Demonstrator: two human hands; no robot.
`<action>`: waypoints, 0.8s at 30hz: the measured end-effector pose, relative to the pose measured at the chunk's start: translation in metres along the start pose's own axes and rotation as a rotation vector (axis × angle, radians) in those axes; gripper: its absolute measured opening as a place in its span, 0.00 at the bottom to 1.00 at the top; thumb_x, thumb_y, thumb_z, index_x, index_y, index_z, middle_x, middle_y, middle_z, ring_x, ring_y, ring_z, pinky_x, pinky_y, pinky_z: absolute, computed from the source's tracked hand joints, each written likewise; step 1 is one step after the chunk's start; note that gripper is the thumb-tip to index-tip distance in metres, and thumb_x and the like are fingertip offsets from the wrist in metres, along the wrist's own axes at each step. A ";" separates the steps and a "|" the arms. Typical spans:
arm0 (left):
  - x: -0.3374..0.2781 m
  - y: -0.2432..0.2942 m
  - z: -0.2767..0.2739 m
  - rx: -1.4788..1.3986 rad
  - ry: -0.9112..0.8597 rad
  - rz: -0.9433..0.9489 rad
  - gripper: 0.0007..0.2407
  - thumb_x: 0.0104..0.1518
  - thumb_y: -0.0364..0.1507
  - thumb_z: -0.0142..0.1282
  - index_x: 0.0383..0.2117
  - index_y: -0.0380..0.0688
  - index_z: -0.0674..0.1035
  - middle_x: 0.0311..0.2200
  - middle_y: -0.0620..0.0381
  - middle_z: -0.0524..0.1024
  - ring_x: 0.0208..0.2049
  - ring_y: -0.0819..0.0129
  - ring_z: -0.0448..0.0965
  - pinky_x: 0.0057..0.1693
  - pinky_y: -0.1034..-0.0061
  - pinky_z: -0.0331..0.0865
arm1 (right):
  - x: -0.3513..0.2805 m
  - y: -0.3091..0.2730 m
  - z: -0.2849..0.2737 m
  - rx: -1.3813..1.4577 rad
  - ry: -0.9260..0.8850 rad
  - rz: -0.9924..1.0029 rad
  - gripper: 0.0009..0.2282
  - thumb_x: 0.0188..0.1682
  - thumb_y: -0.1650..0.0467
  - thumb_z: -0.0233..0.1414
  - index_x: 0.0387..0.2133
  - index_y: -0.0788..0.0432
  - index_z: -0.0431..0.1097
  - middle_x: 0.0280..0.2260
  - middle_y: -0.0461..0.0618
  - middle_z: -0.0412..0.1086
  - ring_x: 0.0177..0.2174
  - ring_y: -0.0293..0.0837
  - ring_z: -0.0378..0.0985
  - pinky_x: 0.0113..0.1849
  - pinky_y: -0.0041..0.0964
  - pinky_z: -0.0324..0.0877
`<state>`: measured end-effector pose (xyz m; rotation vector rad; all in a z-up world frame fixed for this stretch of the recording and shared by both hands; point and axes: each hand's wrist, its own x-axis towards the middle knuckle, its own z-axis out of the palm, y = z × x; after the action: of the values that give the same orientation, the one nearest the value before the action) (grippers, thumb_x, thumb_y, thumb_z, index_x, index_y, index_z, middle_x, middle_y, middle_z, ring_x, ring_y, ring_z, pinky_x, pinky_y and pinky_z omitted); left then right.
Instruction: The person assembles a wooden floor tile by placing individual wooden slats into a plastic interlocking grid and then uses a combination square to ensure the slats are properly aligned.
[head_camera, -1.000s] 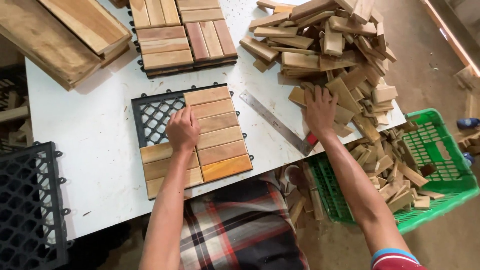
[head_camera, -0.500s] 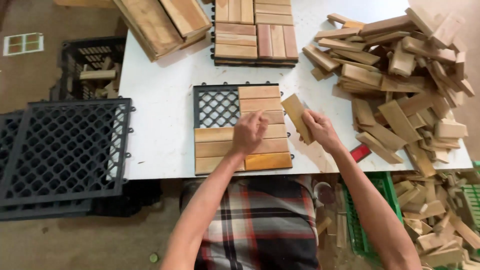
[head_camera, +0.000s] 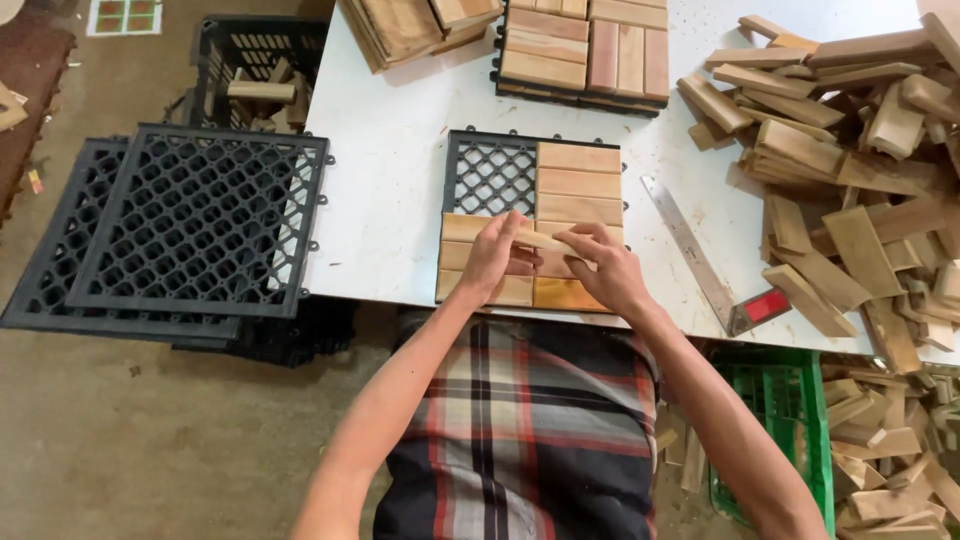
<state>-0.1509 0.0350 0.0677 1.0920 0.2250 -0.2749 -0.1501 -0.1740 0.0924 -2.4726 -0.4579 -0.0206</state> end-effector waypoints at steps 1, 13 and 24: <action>0.004 -0.005 -0.008 -0.004 0.007 -0.003 0.19 0.64 0.48 0.47 0.48 0.47 0.72 0.32 0.38 0.82 0.29 0.56 0.86 0.32 0.72 0.82 | 0.002 0.002 0.010 0.001 -0.009 -0.001 0.18 0.49 0.72 0.56 0.52 0.39 0.75 0.49 0.41 0.72 0.43 0.49 0.79 0.46 0.47 0.74; -0.010 0.033 -0.027 0.078 0.289 0.209 0.14 0.66 0.40 0.47 0.44 0.52 0.84 0.39 0.54 0.80 0.40 0.72 0.75 0.47 0.75 0.74 | 0.029 0.014 0.076 0.588 0.205 0.071 0.35 0.41 0.73 0.69 0.65 0.58 0.62 0.51 0.57 0.62 0.51 0.47 0.70 0.56 0.42 0.67; 0.015 0.018 -0.049 -0.080 0.248 0.170 0.18 0.68 0.42 0.45 0.45 0.43 0.82 0.39 0.47 0.84 0.35 0.65 0.82 0.33 0.67 0.84 | 0.035 0.013 0.076 0.890 0.211 0.119 0.35 0.42 0.83 0.64 0.64 0.66 0.56 0.49 0.53 0.65 0.45 0.46 0.79 0.47 0.36 0.79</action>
<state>-0.1328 0.0851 0.0568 1.0583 0.3589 0.0224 -0.1202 -0.1286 0.0279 -1.5937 -0.1639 -0.0222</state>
